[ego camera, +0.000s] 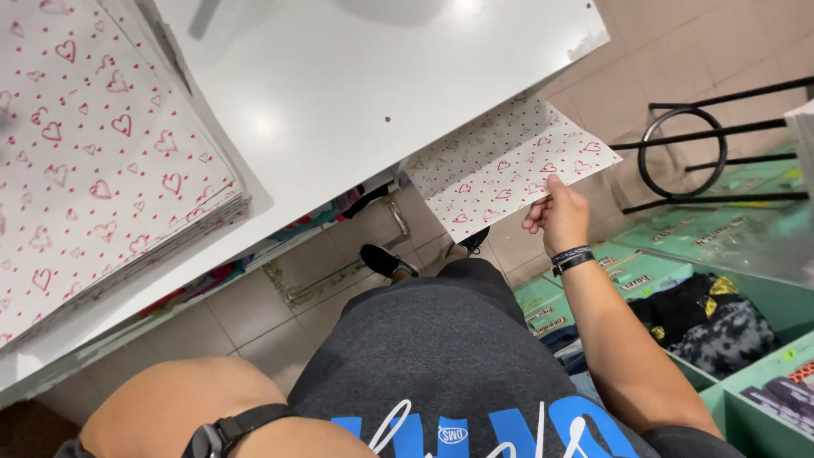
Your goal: Manually assembling paper gift bags by folding patterned paper and applying glue to the edges.
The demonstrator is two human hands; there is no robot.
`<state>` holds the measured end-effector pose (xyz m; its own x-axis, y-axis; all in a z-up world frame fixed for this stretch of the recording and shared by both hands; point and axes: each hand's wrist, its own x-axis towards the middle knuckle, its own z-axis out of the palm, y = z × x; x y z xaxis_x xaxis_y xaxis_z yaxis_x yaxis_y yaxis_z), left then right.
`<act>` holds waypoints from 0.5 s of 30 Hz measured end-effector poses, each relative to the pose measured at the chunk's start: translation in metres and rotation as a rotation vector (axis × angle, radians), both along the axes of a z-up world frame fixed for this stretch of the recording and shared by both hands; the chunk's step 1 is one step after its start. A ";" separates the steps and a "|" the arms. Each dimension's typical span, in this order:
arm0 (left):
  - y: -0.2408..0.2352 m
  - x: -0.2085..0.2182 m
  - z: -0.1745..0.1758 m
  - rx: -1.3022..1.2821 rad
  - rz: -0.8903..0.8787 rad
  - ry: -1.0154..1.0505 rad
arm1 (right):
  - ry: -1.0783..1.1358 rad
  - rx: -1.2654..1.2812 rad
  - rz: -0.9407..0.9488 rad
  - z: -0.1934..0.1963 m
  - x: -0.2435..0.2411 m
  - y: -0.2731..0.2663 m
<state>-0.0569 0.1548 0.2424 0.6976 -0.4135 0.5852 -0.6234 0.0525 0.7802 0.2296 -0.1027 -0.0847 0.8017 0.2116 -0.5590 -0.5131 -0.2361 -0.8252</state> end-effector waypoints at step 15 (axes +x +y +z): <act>-0.134 0.205 -0.149 0.952 0.481 0.235 | -0.153 0.060 -0.265 0.129 -0.021 -0.032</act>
<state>0.1480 0.0211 0.0935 0.9601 -0.2798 0.0009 -0.2467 -0.8451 0.4743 0.2084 -0.1345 0.0445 0.9072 0.0129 -0.4205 -0.4191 -0.0587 -0.9060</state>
